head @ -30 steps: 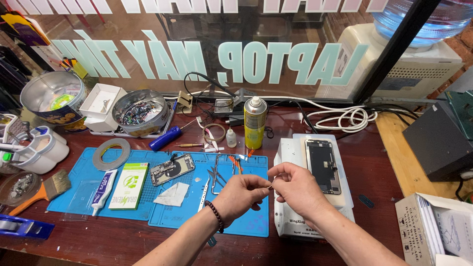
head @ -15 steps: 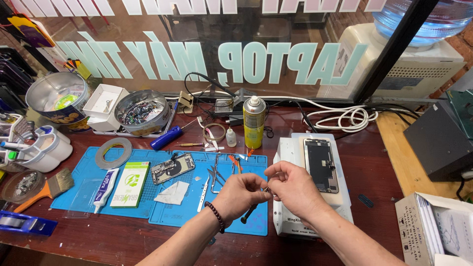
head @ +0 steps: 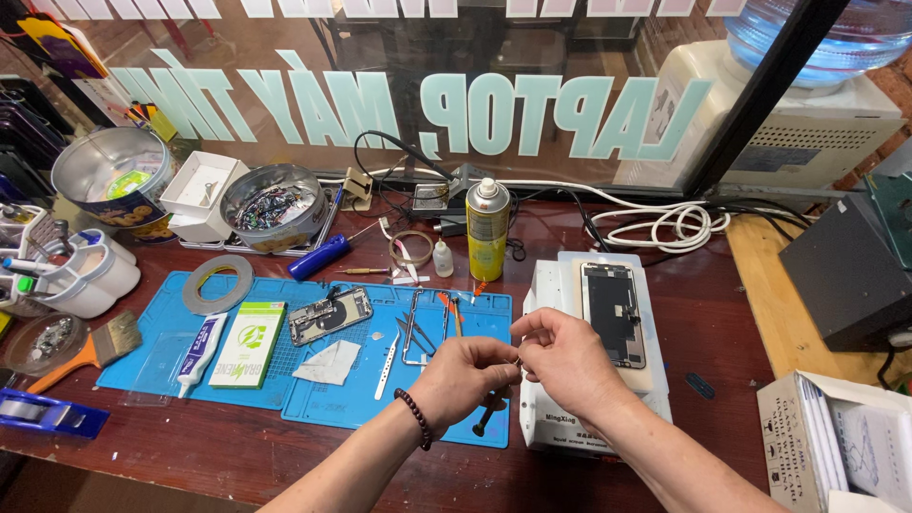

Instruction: The person cleans the edges of a disassembled smartphone with a white wipe, then applies a strip of adhesive tape along the perimeter of the phone's frame. They use tweezers to press and smooth the tape into place. The phone remains open on the workbench throughout.

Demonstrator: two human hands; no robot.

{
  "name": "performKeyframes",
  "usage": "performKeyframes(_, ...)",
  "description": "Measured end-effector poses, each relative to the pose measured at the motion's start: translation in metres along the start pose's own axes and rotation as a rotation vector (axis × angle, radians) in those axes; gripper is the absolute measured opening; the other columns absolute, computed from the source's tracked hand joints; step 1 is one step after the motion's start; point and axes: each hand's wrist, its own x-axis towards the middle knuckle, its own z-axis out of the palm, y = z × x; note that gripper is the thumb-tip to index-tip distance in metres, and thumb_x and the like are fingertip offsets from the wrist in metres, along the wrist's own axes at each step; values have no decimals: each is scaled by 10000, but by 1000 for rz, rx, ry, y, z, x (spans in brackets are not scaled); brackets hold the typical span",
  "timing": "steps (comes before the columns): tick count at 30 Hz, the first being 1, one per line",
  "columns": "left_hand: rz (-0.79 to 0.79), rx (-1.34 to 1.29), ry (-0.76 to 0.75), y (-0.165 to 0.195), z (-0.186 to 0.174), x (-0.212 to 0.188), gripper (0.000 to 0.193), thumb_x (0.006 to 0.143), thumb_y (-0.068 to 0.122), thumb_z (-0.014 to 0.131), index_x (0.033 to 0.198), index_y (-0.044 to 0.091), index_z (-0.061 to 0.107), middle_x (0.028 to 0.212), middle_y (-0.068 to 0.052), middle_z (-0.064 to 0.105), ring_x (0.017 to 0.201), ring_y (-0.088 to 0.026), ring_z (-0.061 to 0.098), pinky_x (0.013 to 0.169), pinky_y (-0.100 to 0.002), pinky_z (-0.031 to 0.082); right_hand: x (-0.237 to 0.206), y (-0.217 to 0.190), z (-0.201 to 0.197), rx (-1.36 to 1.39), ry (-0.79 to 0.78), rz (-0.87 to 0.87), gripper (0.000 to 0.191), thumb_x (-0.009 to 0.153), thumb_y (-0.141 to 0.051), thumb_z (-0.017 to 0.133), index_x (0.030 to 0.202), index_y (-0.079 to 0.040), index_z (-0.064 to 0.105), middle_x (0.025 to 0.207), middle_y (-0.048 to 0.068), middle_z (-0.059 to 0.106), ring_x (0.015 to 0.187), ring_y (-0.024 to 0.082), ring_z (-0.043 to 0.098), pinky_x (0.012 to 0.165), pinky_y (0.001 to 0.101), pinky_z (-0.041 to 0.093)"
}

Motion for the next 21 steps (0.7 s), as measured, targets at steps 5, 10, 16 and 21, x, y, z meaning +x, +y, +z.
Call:
performKeyframes(5, 50, 64, 17, -1, 3, -2, 133, 932, 120, 696, 1010, 20, 739, 812, -14, 725, 680, -81, 636, 606, -247, 548, 1, 6, -2, 19, -16, -24, 236, 879, -25, 631, 1105, -5, 696, 859, 70, 717, 701, 122, 653, 641, 276, 575)
performKeyframes(10, 28, 29, 33, 0, 4, -7, 94, 896, 102, 753, 924, 35, 694, 793, -25, 721, 654, -87, 631, 587, -252, 540, 1, 8, 4, 0, -23, -73, 237, 864, -36, 652, 1093, -7, 707, 890, 58, 733, 747, 111, 687, 671, 272, 598)
performKeyframes(16, 75, 86, 105, -6, 3, -10, 159, 837, 64, 800, 855, 31, 646, 764, -33, 704, 632, -85, 609, 542, -255, 509, 0, 12, 8, -88, -10, -111, 228, 857, -49, 646, 1072, -24, 720, 887, 46, 746, 756, 106, 689, 689, 276, 600)
performKeyframes(21, 163, 157, 160, -11, 5, -9, 188, 833, 70, 825, 846, 29, 642, 767, -30, 705, 652, -66, 612, 558, -235, 522, -2, 10, 12, -180, 7, -178, 243, 855, -62, 646, 1085, -28, 718, 869, 44, 752, 756, 108, 696, 711, 271, 600)
